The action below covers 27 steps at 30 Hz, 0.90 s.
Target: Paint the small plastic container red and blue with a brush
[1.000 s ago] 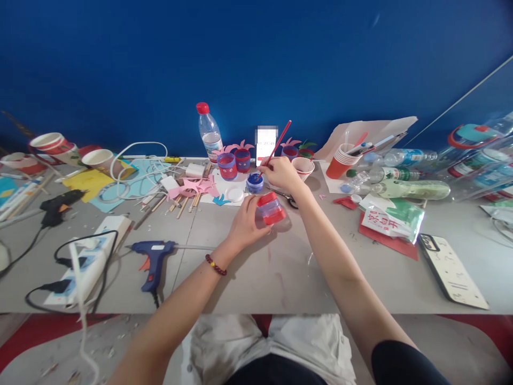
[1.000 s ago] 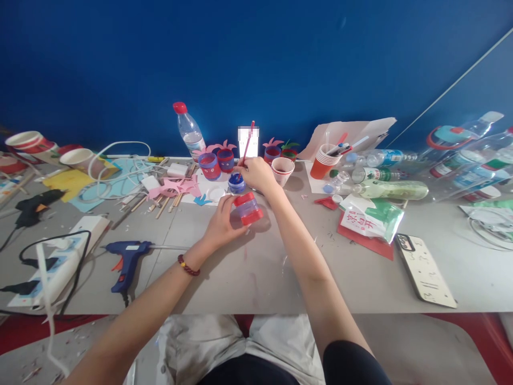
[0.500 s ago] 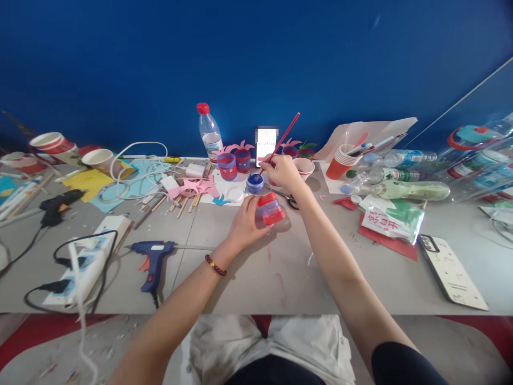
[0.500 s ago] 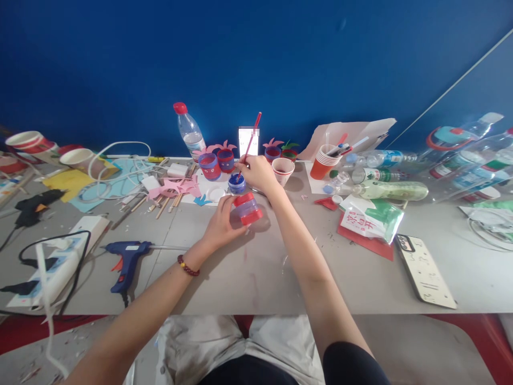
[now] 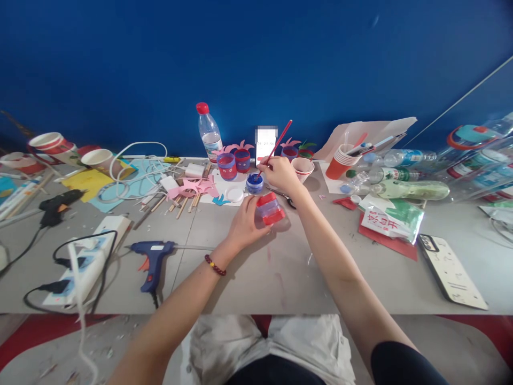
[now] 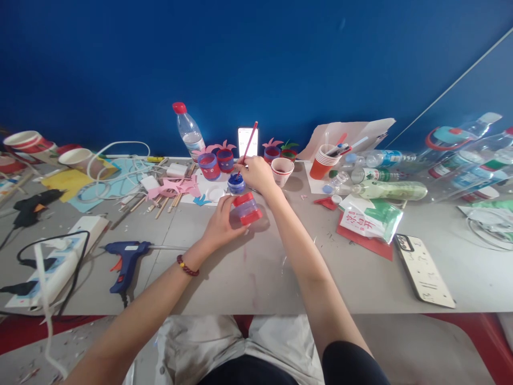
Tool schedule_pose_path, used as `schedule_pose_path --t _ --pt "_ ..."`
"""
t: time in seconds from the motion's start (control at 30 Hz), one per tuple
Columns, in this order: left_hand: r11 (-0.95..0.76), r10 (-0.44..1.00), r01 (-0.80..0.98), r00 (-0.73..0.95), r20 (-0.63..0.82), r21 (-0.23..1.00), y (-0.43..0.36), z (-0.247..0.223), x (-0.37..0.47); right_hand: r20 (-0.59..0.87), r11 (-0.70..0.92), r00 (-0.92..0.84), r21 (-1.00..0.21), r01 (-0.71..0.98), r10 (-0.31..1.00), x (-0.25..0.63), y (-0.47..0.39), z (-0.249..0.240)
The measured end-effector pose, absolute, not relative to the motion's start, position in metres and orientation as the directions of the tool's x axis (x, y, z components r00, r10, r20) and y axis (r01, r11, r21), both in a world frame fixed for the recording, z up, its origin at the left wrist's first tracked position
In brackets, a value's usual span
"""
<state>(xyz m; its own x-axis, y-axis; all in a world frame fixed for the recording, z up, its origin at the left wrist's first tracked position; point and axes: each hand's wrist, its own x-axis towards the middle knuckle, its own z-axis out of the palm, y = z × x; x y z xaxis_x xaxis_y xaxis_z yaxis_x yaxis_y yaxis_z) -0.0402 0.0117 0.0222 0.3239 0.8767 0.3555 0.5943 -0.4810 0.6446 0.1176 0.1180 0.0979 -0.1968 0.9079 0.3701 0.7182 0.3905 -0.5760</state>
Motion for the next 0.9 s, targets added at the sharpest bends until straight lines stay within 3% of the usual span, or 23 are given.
schedule_pose_path --t 0.17,0.37,0.6,0.9 --pt "-0.480 0.877 0.597 0.317 0.360 0.643 0.011 0.023 -0.040 0.368 0.384 -0.180 -0.613 0.690 0.912 0.117 0.115 0.103" --pt "-0.466 0.885 0.580 0.306 0.352 0.668 0.012 0.021 -0.040 0.419 0.355 -0.041 -0.710 0.608 0.907 0.128 0.113 0.119" --pt "-0.475 0.878 0.554 0.248 0.409 0.684 0.011 0.023 -0.038 0.402 0.353 0.078 -0.870 0.344 0.912 0.163 0.100 0.138" --pt "-0.533 0.839 0.530 0.227 0.495 0.660 0.011 0.020 -0.038 0.326 0.318 0.086 -0.943 0.098 0.941 0.182 0.058 0.141"
